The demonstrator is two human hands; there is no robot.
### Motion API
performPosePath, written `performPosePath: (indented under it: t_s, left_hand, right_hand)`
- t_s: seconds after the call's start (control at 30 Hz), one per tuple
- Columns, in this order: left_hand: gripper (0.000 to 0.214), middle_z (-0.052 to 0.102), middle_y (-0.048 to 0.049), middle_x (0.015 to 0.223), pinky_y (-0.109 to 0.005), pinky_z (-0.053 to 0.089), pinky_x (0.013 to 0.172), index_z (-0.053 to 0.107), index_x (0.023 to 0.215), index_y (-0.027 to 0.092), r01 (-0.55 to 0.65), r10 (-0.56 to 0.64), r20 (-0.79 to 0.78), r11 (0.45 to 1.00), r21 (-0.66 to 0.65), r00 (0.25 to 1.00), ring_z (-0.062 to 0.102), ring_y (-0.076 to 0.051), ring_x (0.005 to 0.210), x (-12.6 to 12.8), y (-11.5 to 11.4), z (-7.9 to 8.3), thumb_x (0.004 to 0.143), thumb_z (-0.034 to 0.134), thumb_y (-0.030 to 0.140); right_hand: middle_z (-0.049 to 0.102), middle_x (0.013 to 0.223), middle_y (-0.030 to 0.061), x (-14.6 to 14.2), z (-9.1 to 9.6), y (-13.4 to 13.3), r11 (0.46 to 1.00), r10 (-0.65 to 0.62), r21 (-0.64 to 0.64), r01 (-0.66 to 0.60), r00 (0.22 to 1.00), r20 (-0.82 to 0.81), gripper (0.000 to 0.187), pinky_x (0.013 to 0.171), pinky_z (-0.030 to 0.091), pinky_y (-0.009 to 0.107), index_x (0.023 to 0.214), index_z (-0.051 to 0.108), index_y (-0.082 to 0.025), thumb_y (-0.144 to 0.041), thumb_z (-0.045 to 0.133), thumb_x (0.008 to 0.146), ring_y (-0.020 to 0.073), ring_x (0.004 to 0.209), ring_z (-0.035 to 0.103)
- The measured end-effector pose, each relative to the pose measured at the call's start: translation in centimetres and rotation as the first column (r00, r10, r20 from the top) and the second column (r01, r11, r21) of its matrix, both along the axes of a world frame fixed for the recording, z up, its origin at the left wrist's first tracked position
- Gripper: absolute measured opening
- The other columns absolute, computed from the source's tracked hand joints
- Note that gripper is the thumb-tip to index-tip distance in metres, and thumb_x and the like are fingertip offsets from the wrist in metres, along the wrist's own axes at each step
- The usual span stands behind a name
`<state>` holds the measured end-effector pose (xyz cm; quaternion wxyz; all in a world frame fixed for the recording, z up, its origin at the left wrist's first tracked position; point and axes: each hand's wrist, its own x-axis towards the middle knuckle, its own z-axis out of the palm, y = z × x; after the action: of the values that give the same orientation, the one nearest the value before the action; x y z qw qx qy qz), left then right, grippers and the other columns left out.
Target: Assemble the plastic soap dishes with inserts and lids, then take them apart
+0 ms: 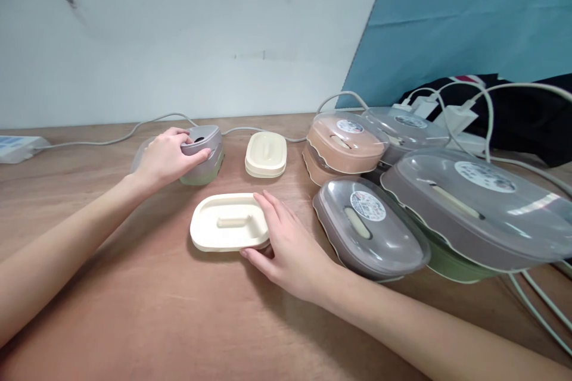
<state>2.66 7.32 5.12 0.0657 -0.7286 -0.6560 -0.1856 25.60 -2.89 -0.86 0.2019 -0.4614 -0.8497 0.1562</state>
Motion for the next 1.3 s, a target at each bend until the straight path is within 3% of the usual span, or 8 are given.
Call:
performPosePath:
  t_s: [0.27, 0.5, 0.6, 0.67, 0.77, 0.9, 1.13, 1.3]
  left_hand:
    - [0.037, 0.051, -0.0093, 0.123, -0.039, 0.042, 0.093, 0.06, 0.085, 0.018, -0.013, 0.0, 0.105, 0.992, 0.127, 0.994, 0.05, -0.03, 0.113, -0.5, 0.3, 0.5, 0.075, 0.054, 0.053]
    - [0.031, 0.023, -0.0029, 0.143, -0.043, 0.038, 0.098, 0.052, 0.099, 0.026, 0.261, -0.343, 0.278, 0.92, 0.292, 0.897, 0.035, -0.03, 0.127, -1.0, -4.4, 1.1, 0.076, 0.058, 0.046]
    - [0.034, 0.027, -0.0066, 0.141, -0.046, 0.039, 0.097, 0.051, 0.103, 0.025, 0.502, -0.549, 0.3, 0.835, 0.225, 0.78, 0.039, -0.032, 0.122, -1.8, -6.8, -0.7, 0.074, 0.061, 0.04]
    - [0.036, 0.034, -0.0095, 0.135, -0.049, 0.037, 0.098, 0.05, 0.105, 0.023, 0.585, -0.608, 0.324, 0.792, 0.177, 0.725, 0.04, -0.032, 0.12, -2.4, -7.8, -2.2, 0.073, 0.062, 0.037]
    - [0.039, 0.036, -0.0111, 0.133, -0.047, 0.037, 0.099, 0.045, 0.111, 0.023, 0.594, -0.563, 0.465, 0.799, 0.095, 0.683, 0.038, -0.03, 0.122, -2.9, -8.3, -3.9, 0.077, 0.06, 0.032]
    - [0.039, 0.032, -0.0105, 0.134, -0.039, 0.042, 0.096, 0.043, 0.113, 0.023, 0.64, -0.484, 0.623, 0.768, -0.035, 0.615, 0.04, -0.027, 0.122, -2.9, -8.2, -4.3, 0.079, 0.06, 0.03]
    - [0.035, 0.028, -0.0096, 0.136, -0.042, 0.031, 0.105, 0.05, 0.109, 0.023, 0.573, -0.471, 0.504, 0.818, -0.058, 0.724, 0.026, -0.029, 0.131, -3.0, -8.2, -4.0, 0.077, 0.062, 0.031]
    - [0.034, 0.027, -0.0104, 0.14, -0.037, 0.033, 0.104, 0.055, 0.105, 0.02, 0.704, -0.618, 0.406, 0.703, -0.097, 0.673, 0.03, -0.028, 0.131, -2.8, -8.4, -4.1, 0.072, 0.066, 0.025]
  right_hand:
    - [0.033, 0.142, 0.019, 0.0, -0.1, 0.0, 1.0, 0.004, 0.012, -0.004, 1.0, -0.01, 0.071, 0.105, 0.032, 0.052, 0.139, 0.018, -0.018, -0.038, 0.053, 0.081, 0.0302, 0.133, 0.03]
    - [0.036, 0.14, 0.0187, 0.0, 0.0, 0.1, 1.0, -0.005, -0.001, 0.005, 0.999, -0.043, 0.075, 0.104, 0.034, 0.051, 0.139, 0.016, -0.015, -0.039, 0.056, 0.08, 0.0294, 0.13, 0.035]
    - [0.036, 0.14, 0.0173, 0.0, 0.2, 0.2, 1.0, -0.013, -0.017, 0.012, 0.998, -0.065, 0.076, 0.103, 0.035, 0.052, 0.139, 0.016, -0.018, -0.038, 0.057, 0.079, 0.0299, 0.13, 0.035]
    - [0.036, 0.14, 0.0163, -0.1, 0.3, 0.1, 1.0, -0.013, -0.027, 0.011, 0.997, -0.072, 0.074, 0.103, 0.035, 0.051, 0.138, 0.017, -0.019, -0.038, 0.057, 0.079, 0.0292, 0.13, 0.035]
    - [0.037, 0.139, 0.0162, -0.1, 0.3, 0.1, 0.999, -0.013, -0.031, 0.012, 0.998, -0.063, 0.073, 0.103, 0.036, 0.049, 0.137, 0.018, -0.018, -0.038, 0.058, 0.079, 0.0283, 0.13, 0.035]
    - [0.035, 0.14, 0.0171, -0.1, 0.1, 0.1, 0.999, -0.022, -0.025, 0.02, 0.998, -0.051, 0.073, 0.103, 0.036, 0.049, 0.137, 0.017, -0.017, -0.038, 0.057, 0.079, 0.0288, 0.13, 0.035]
    - [0.034, 0.142, 0.0159, 0.0, 0.1, 0.2, 1.0, -0.014, -0.02, 0.012, 0.998, -0.064, 0.076, 0.104, 0.035, 0.048, 0.138, 0.016, -0.018, -0.04, 0.058, 0.079, 0.0277, 0.13, 0.034]
    - [0.033, 0.144, 0.0123, -0.1, 0.2, 0.2, 0.998, -0.012, -0.056, 0.005, 0.993, -0.114, 0.079, 0.107, 0.032, 0.044, 0.139, 0.016, -0.02, -0.037, 0.061, 0.076, 0.0251, 0.132, 0.032]
